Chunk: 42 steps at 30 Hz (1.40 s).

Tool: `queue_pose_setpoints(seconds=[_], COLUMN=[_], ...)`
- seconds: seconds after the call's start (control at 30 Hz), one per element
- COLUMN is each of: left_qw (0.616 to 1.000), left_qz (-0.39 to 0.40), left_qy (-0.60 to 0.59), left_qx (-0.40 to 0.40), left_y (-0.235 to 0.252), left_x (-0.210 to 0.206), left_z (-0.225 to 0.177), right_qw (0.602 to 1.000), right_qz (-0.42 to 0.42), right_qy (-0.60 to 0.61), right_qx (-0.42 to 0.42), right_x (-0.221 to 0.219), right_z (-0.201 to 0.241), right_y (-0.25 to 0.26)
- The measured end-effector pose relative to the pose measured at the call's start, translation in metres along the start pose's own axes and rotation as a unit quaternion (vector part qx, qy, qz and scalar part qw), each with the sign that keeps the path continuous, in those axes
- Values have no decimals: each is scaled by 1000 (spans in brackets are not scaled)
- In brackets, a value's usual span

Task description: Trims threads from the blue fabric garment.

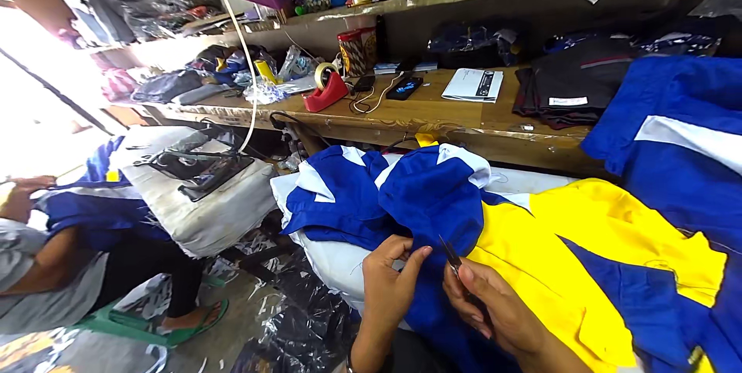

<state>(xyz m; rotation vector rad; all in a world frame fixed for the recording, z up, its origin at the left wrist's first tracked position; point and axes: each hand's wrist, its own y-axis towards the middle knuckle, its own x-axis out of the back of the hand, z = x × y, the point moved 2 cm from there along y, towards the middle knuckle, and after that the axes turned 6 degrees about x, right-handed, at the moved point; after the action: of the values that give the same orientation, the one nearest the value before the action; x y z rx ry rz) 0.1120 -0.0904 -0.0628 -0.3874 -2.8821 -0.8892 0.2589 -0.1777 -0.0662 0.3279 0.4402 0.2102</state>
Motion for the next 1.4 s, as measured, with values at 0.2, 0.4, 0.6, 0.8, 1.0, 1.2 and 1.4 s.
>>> queue_pose_setpoints(seconds=[0.2,0.4,0.6,0.8,1.0,1.2,1.4], left_qw=[979,964,963,965,968,972,980], left_qz=[39,41,33,23,23,12,-12], left_qy=[-190,-251,-256,-251,-242,-227,-198], left_qx=[68,74,78,72,62,54,17], left_y=[-5,-9,-11,-11,-12,-12,-13], left_x=[1,-4,-6,-6,-7,-10,-18], left_z=[-10,-11,-13,-13,-13,-14,-11], right_qw=[1000,989,992,992,993,993,986], right_qz=[0,32,19,23,20,14,-14], right_qy=[24,137,104,96,88,86,132], right_qx=[-6,-42,-66,-79,-81,-84,-104], right_x=[-3,-5,-6,-6,-4,-3,-5], right_z=[2,8,7,5,5,6,8], right_y=[-7,-12,-14,-15,-15,-15,-15])
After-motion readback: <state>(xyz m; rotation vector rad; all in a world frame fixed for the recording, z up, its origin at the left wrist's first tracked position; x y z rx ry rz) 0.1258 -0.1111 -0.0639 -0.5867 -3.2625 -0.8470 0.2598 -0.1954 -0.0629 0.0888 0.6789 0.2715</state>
